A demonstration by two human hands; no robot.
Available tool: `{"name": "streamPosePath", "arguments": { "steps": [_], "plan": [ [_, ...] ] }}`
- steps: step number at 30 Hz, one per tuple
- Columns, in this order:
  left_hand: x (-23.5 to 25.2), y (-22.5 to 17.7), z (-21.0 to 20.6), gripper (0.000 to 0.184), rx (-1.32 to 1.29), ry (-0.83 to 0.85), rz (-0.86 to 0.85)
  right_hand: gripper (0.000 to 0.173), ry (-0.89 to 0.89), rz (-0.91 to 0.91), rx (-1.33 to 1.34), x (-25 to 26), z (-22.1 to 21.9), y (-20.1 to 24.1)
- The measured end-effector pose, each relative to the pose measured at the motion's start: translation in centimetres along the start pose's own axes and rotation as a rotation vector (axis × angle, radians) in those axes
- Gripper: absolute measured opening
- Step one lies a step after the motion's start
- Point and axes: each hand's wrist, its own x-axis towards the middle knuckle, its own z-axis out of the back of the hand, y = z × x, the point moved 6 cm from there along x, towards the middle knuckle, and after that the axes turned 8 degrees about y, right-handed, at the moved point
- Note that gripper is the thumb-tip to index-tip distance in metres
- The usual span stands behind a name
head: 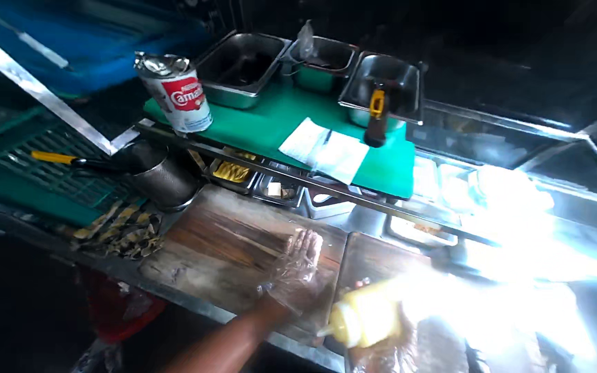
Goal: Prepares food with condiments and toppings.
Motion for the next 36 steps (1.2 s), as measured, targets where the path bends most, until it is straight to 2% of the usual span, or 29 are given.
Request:
{"name": "streamPosePath", "arguments": {
  "steps": [5, 7, 10, 12, 14, 17, 20, 22, 24, 25, 28, 30, 31, 33, 35, 36],
  "plan": [
    [0.0, -0.3, 0.8, 0.107, 0.011, 0.192, 0.056, 0.049, 0.052, 0.019, 0.069, -0.9, 0.3, 4.2],
    [0.1, -0.6, 1.4, 0.107, 0.011, 0.162, 0.086, 0.049, 0.082, 0.016, 0.092, -0.9, 0.9, 5.8],
    [0.4, -0.4, 0.1, 0.106, 0.08, 0.083, 0.078, 0.055, 0.147, 0.052, 0.045, -0.1, 2.1, 7.6],
    [0.5, -0.6, 0.1, 0.105, 0.081, 0.156, 0.092, 0.054, 0.166, 0.094, -0.015, 0.0, 2.1, 8.1],
    [0.1, -0.2, 0.6, 0.105, -0.005, 0.154, 0.15, 0.052, 0.185, 0.121, -0.058, -0.2, 0.8, 8.2],
    [-0.9, 1.9, 0.5, 0.105, -0.238, -0.004, 0.261, 0.054, 0.326, 0.159, -0.136, -0.4, -1.9, 8.1],
    [-1.1, 3.3, 0.0, 0.1, -0.377, 0.031, 0.275, 0.054, 0.468, 0.284, -0.336, -0.5, -4.7, 7.5],
    [-1.1, 4.4, 0.2, 0.098, -0.568, 0.081, 0.251, 0.051, 0.547, 0.341, -0.433, -0.3, -6.5, 5.9],
    [-1.4, 6.1, -0.1, 0.086, -0.911, 0.037, 0.203, 0.051, 0.587, 0.395, -0.526, 0.0, -7.5, 3.5],
    [-1.7, 7.2, -0.3, 0.072, -1.166, -0.04, 0.19, 0.052, 0.598, 0.418, -0.592, 0.2, -7.5, 2.1],
    [-2.7, 10.5, -0.6, 0.024, -1.719, -0.047, 0.213, 0.055, 0.553, 0.41, -0.743, 2.0, -6.7, -2.7],
    [-2.7, 12.2, -2.1, 0.027, -2.077, -0.074, 0.161, 0.051, 0.435, 0.382, -0.852, 4.0, -6.4, -5.3],
    [-2.5, 12.6, -2.7, 0.029, -2.252, -0.073, 0.06, 0.048, 0.411, 0.397, -0.894, 5.5, -6.7, -6.1],
    [-2.4, 12.8, -3.2, 0.031, -2.48, -0.079, -0.09, 0.041, 0.437, 0.421, -0.957, 7.5, -8.1, -7.2],
    [-2.6, 12.9, -3.8, 0.035, -2.623, -0.045, -0.095, 0.032, 0.448, 0.44, -0.977, 6.4, -9.0, -7.6],
    [-2.6, 13.0, -4.1, 0.04, -2.671, -0.026, -0.063, 0.033, 0.457, 0.414, -0.978, 5.1, -9.4, -7.8]
  ]
}}
